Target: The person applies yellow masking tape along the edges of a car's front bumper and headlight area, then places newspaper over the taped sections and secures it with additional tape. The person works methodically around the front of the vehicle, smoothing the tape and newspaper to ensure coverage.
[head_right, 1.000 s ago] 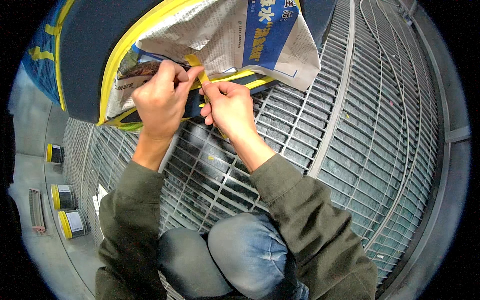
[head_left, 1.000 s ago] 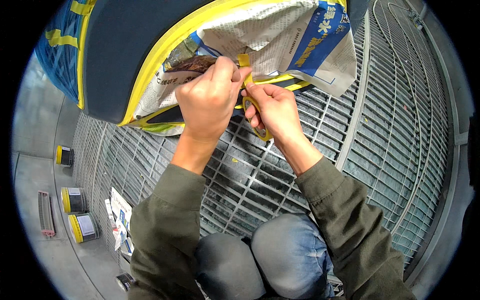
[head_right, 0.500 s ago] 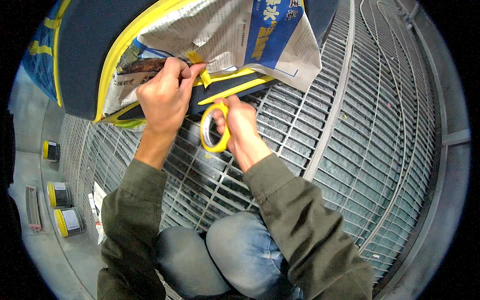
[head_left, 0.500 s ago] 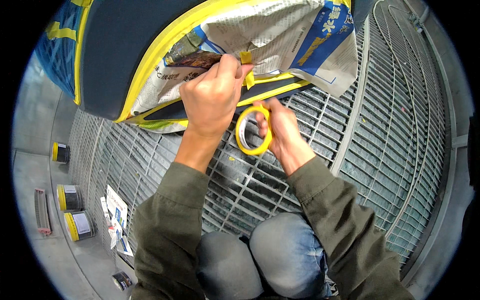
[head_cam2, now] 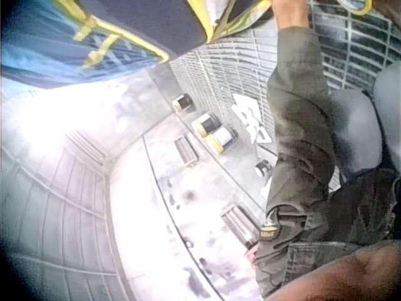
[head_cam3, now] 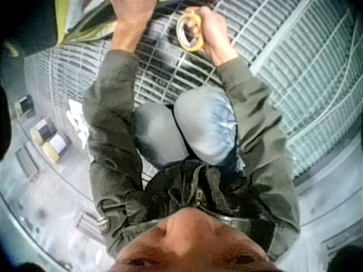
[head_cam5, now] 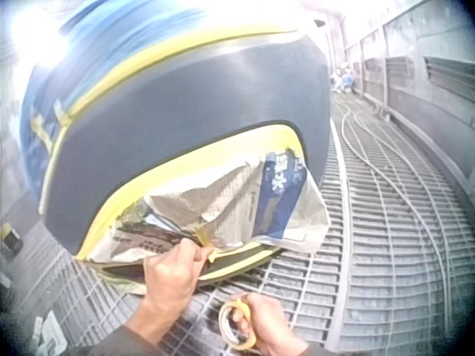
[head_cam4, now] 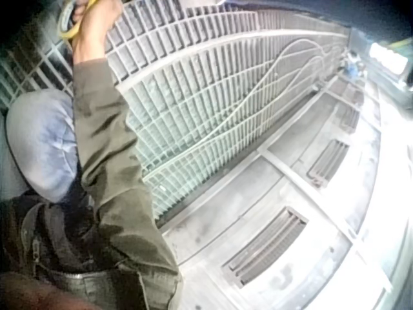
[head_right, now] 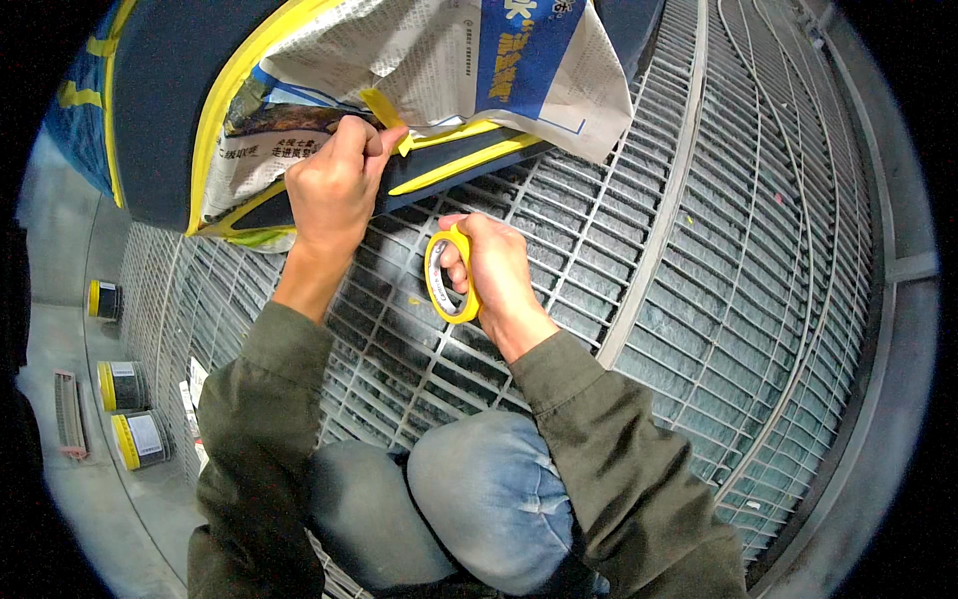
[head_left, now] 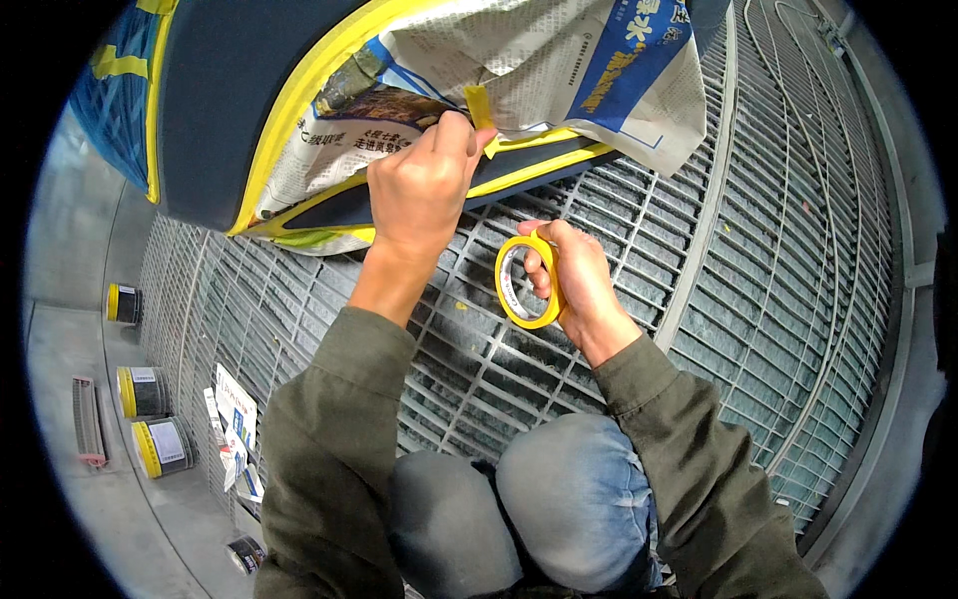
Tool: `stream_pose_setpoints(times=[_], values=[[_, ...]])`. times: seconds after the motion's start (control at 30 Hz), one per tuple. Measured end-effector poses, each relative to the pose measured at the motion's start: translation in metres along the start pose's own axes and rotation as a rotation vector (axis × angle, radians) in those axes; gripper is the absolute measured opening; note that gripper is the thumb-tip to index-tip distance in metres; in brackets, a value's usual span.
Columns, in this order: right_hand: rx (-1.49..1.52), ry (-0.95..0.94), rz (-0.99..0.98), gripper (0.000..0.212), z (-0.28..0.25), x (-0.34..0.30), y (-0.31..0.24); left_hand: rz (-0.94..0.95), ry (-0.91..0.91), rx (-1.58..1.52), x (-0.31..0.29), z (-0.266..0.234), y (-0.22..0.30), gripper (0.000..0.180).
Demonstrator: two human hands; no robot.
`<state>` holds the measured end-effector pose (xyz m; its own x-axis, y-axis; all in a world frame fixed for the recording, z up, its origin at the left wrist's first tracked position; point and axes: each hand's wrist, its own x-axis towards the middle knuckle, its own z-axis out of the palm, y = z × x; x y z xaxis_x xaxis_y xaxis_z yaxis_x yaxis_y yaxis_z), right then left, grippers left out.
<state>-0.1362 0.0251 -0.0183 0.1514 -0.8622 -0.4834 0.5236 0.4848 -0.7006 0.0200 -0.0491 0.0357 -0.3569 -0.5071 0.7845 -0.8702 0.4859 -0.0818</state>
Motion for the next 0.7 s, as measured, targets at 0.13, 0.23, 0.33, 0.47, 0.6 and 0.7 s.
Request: stream_pose_setpoints(times=[0.13, 0.23, 0.33, 0.47, 0.6, 0.7], values=[[0.015, -0.006, 0.002, 0.026, -0.001, -0.007, -0.001, -0.028, -0.046, -0.077, -0.008, 0.003, -0.002, 0.035], [0.016, -0.012, -0.006, 0.026, -0.001, -0.009, 0.002, -0.127, -0.003, -0.116, -0.013, 0.008, 0.001, 0.034], [0.011, -0.027, -0.031, 0.026, -0.003, -0.009, 0.006, -0.142, -0.002, -0.052, -0.014, 0.009, 0.004, 0.034], [-0.018, -0.055, -0.081, 0.024, -0.004, -0.009, 0.004, -0.205, -0.070, -0.029, -0.016, 0.004, 0.009, 0.029], [-0.346, -0.156, -0.233, 0.041, -0.009, -0.019, -0.013, -0.641, -0.380, -0.369, -0.015, -0.027, 0.010, 0.018], [-0.434, -0.232, -0.351, 0.052, -0.004, -0.014, -0.013, -0.994, -0.626, -0.987, -0.020, -0.042, 0.011, 0.031]])
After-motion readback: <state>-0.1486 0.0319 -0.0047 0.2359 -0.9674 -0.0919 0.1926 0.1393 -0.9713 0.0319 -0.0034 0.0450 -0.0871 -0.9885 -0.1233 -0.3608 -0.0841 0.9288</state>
